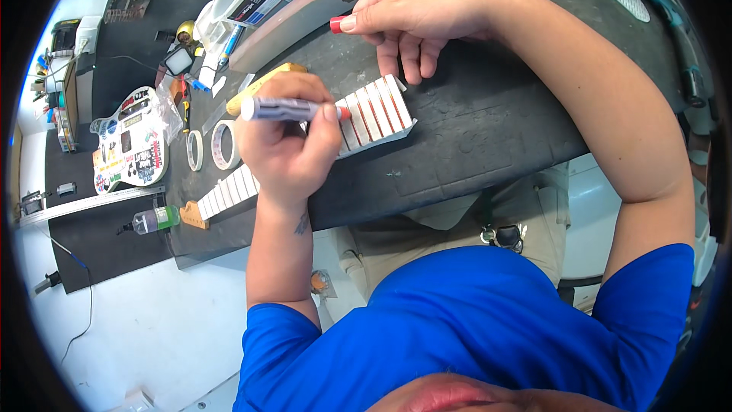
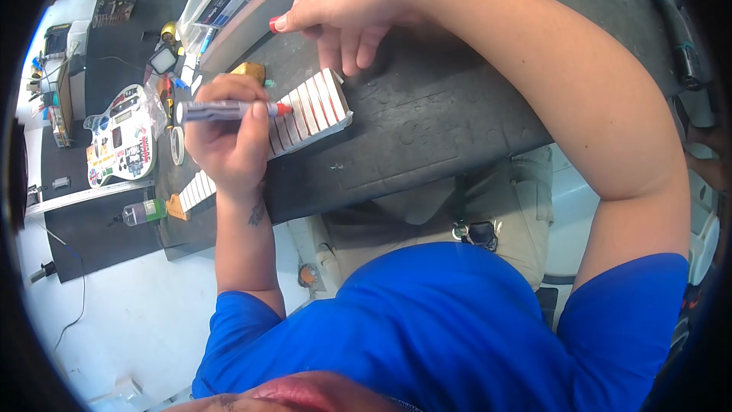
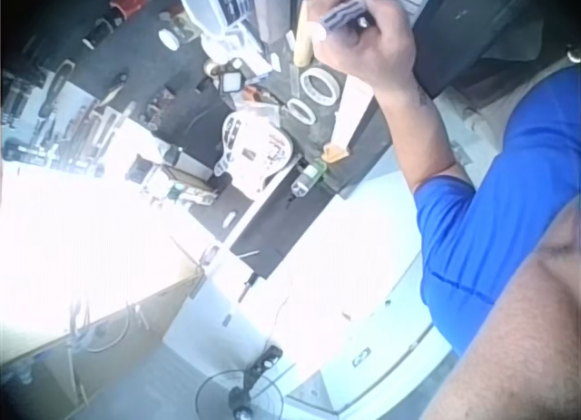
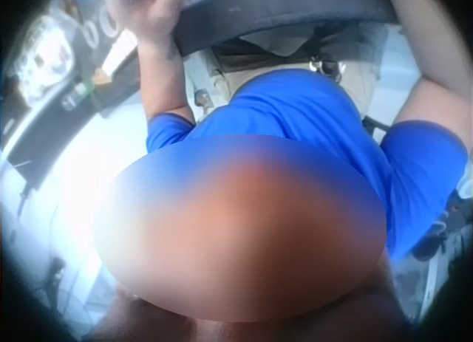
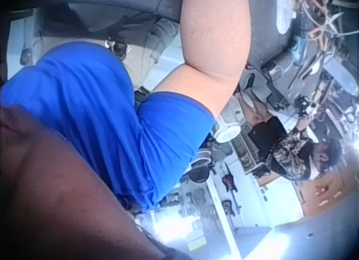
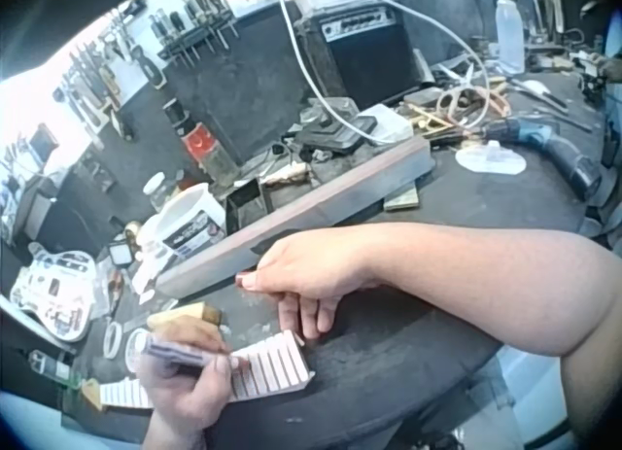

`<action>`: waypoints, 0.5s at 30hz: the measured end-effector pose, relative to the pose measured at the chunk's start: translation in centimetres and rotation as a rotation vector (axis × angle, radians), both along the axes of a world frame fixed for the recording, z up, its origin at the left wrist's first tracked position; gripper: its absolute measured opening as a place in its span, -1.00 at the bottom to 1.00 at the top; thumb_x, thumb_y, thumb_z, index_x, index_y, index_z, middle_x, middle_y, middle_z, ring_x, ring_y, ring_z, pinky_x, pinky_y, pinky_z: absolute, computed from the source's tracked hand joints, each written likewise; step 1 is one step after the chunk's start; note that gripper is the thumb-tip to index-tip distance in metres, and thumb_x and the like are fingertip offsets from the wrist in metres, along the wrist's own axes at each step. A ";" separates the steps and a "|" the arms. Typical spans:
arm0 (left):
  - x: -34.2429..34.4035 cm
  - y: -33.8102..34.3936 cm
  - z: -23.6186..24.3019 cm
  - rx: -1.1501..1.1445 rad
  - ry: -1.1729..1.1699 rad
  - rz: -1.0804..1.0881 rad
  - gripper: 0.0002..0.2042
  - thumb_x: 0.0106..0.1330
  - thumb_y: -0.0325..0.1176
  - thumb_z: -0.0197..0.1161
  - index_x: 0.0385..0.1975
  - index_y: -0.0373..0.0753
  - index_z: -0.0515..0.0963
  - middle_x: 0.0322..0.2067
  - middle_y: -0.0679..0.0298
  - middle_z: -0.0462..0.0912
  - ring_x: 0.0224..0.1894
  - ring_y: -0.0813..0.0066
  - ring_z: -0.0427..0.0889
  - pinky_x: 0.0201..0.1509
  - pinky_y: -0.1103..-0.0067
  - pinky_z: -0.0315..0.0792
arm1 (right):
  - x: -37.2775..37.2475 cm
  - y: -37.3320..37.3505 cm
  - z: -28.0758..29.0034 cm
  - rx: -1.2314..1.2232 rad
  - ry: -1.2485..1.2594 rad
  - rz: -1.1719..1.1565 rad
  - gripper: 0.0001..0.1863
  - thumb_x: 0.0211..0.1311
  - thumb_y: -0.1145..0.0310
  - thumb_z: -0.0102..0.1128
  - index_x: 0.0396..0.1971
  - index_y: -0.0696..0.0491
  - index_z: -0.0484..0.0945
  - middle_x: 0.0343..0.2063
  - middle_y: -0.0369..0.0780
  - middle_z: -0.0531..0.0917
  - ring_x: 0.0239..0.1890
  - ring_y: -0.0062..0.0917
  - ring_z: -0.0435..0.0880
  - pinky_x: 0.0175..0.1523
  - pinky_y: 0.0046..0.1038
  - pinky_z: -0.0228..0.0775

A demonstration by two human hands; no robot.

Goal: The person uses a long sanding block to level guitar frets, marks the frets with a red marker, and then uses a hand file to refine the fret ends and edges.

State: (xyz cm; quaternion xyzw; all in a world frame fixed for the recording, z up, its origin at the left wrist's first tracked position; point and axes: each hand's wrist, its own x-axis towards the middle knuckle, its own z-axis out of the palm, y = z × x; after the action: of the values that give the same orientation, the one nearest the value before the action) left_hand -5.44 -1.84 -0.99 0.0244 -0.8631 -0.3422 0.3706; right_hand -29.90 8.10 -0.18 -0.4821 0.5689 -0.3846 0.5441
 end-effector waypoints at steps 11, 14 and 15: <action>2.9 -1.2 -0.3 0.285 0.077 -0.039 -0.87 0.32 -0.59 0.34 -0.19 -0.37 0.57 -0.26 0.05 0.70 -0.37 0.51 0.58 -0.22 0.56 0.51 | 0.4 -0.1 0.1 0.033 0.012 -0.021 -0.46 0.60 -0.21 0.18 -0.37 0.00 0.48 -0.41 -0.08 0.80 -0.52 -0.51 0.79 -0.45 -0.52 0.63; 2.7 -0.3 0.0 0.176 0.084 -0.113 -0.84 0.19 -0.54 0.39 -0.27 -0.37 0.58 -0.37 0.03 0.69 -0.40 0.42 0.61 -0.26 0.51 0.52 | -0.1 -0.4 0.0 0.029 0.010 -0.019 -0.47 0.61 -0.19 0.18 -0.37 -0.01 0.47 -0.42 -0.09 0.79 -0.52 -0.53 0.79 -0.46 -0.53 0.62; 2.5 -0.2 0.3 0.098 0.043 -0.132 -0.84 0.15 -0.56 0.39 -0.29 -0.37 0.58 -0.41 0.04 0.68 -0.42 0.40 0.62 -0.29 0.50 0.51 | -0.5 -1.0 -0.2 0.067 -0.015 0.044 -0.47 0.68 -0.14 0.05 -0.34 0.04 0.50 -0.36 -0.06 0.80 -0.47 -0.44 0.80 -0.39 -0.46 0.66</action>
State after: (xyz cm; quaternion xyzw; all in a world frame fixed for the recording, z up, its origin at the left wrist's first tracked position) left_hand -2.95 -2.02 -0.68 -0.0218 -0.8368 -0.4083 0.3640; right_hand -30.35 7.08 -0.37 -0.4729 0.5668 -0.3569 0.5725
